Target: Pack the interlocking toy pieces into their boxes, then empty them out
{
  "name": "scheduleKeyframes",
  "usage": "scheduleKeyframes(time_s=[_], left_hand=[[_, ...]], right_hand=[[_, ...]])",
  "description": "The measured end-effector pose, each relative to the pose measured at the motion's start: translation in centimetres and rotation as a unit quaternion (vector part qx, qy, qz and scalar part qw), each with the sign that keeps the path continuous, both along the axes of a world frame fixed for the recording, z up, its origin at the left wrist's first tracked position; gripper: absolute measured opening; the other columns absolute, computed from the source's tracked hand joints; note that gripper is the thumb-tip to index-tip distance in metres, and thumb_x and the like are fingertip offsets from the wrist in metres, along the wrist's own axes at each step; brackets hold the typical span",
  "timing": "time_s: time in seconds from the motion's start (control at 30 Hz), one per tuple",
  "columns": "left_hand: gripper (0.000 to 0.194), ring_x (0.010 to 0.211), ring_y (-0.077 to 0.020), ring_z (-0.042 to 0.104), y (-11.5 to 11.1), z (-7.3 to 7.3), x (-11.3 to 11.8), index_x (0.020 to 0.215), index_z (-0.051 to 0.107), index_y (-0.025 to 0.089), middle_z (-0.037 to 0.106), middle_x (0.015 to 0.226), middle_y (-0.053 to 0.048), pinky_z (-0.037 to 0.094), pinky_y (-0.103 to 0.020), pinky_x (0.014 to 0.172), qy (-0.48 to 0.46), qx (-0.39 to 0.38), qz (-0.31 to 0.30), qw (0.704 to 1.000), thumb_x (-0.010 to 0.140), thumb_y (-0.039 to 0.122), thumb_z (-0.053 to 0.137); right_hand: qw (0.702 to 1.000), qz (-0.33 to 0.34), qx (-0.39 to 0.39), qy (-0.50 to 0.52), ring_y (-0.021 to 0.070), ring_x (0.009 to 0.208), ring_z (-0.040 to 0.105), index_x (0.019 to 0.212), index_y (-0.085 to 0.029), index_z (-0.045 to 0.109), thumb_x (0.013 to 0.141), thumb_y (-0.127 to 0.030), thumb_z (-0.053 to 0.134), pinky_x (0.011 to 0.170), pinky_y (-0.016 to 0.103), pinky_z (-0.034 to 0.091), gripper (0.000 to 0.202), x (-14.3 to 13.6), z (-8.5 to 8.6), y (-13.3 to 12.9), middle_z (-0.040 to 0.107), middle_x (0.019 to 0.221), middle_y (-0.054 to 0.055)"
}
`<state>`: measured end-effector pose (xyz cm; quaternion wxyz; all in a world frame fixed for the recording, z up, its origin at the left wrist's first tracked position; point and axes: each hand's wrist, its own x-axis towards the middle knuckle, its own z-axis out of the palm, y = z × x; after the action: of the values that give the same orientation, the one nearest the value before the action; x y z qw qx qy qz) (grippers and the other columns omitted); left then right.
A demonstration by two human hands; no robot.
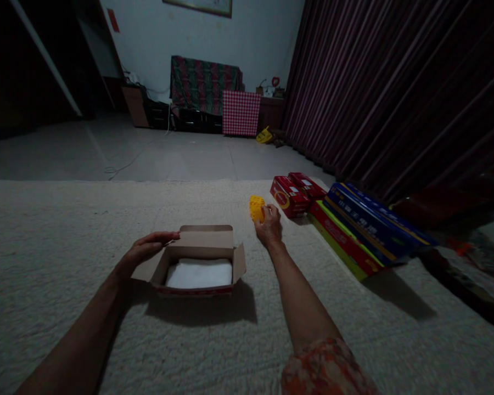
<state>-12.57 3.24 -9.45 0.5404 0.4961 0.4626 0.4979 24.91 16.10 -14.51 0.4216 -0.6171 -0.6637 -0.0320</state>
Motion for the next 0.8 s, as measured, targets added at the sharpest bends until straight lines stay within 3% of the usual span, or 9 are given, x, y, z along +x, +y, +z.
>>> scheduleKeyframes(time_s=[0.23, 0.33, 0.4, 0.47, 0.57, 0.7, 0.8], left_hand=[[0.034, 0.130, -0.0385, 0.058, 0.2, -0.2, 0.0, 0.096, 0.082, 0.023, 0.078, 0.117, -0.009, 0.047, -0.049, 0.109, 0.009, -0.008, 0.013, 1.000, 0.067, 0.039, 0.074], [0.036, 0.131, -0.0376, 0.058, 0.3, -0.4, -0.2, 0.099, 0.082, 0.023, 0.077, 0.120, -0.010, 0.043, -0.048, 0.112, 0.015, -0.006, 0.004, 1.000, 0.068, 0.040, 0.074], [0.035, 0.132, -0.0372, 0.057, 0.4, -0.5, -0.3, 0.099, 0.082, 0.023, 0.076, 0.121, -0.011, 0.041, -0.047, 0.114, 0.015, -0.006, 0.003, 1.000, 0.069, 0.039, 0.075], [0.034, 0.132, -0.0374, 0.056, 0.4, -0.6, -0.4, 0.099, 0.081, 0.024, 0.076, 0.121, -0.011, 0.041, -0.048, 0.114, 0.010, -0.008, 0.005, 1.000, 0.069, 0.039, 0.075], [0.032, 0.132, -0.0386, 0.056, 0.4, -0.5, -0.3, 0.096, 0.082, 0.025, 0.077, 0.120, -0.010, 0.040, -0.049, 0.115, 0.003, -0.012, 0.001, 1.000, 0.068, 0.040, 0.076], [0.033, 0.130, -0.0396, 0.057, 0.4, -0.2, -0.1, 0.094, 0.082, 0.025, 0.077, 0.119, -0.010, 0.040, -0.050, 0.115, 0.002, -0.017, 0.004, 1.000, 0.066, 0.040, 0.076], [0.033, 0.130, -0.0396, 0.058, 0.3, -0.2, -0.1, 0.095, 0.082, 0.024, 0.076, 0.120, -0.011, 0.042, -0.049, 0.113, 0.002, -0.022, 0.002, 1.000, 0.066, 0.040, 0.076]], right_hand=[[1.000, -0.002, 0.016, 0.019, 0.0303, 0.126, 0.051, 0.115, -0.017, 0.061, 0.074, -0.019, 0.057, 0.108, 0.046, 0.047, 0.041, -0.1, 0.4, -0.7, 0.054, 0.130, 0.019], [0.997, -0.008, 0.046, 0.058, 0.0285, 0.117, 0.056, 0.102, -0.018, 0.062, 0.079, -0.026, 0.055, 0.106, 0.045, 0.047, 0.025, 0.0, 0.8, -1.2, 0.060, 0.118, 0.017], [0.992, -0.025, 0.030, 0.116, 0.0277, 0.106, 0.060, 0.087, -0.021, 0.062, 0.082, -0.033, 0.053, 0.101, 0.044, 0.050, 0.016, 0.3, 1.0, -1.3, 0.064, 0.106, 0.014], [0.983, -0.047, -0.008, 0.175, 0.0271, 0.097, 0.061, 0.076, -0.023, 0.060, 0.084, -0.038, 0.049, 0.095, 0.044, 0.052, 0.020, 0.9, 1.2, -1.4, 0.067, 0.094, 0.011], [0.973, -0.058, -0.054, 0.219, 0.0258, 0.089, 0.063, 0.074, -0.022, 0.063, 0.082, -0.037, 0.042, 0.086, 0.041, 0.053, 0.027, 2.0, 1.3, -1.2, 0.069, 0.085, 0.009], [0.965, 0.001, -0.114, 0.234, 0.0224, 0.081, 0.066, 0.083, -0.019, 0.069, 0.076, -0.035, 0.046, 0.073, 0.033, 0.055, 0.029, 3.2, 1.6, -1.5, 0.071, 0.079, 0.004], [0.952, 0.080, -0.183, 0.232, 0.0217, 0.083, 0.068, 0.089, -0.020, 0.072, 0.070, -0.028, 0.054, 0.072, 0.031, 0.055, 0.027, 4.0, 2.3, -2.8, 0.075, 0.088, 0.003]])
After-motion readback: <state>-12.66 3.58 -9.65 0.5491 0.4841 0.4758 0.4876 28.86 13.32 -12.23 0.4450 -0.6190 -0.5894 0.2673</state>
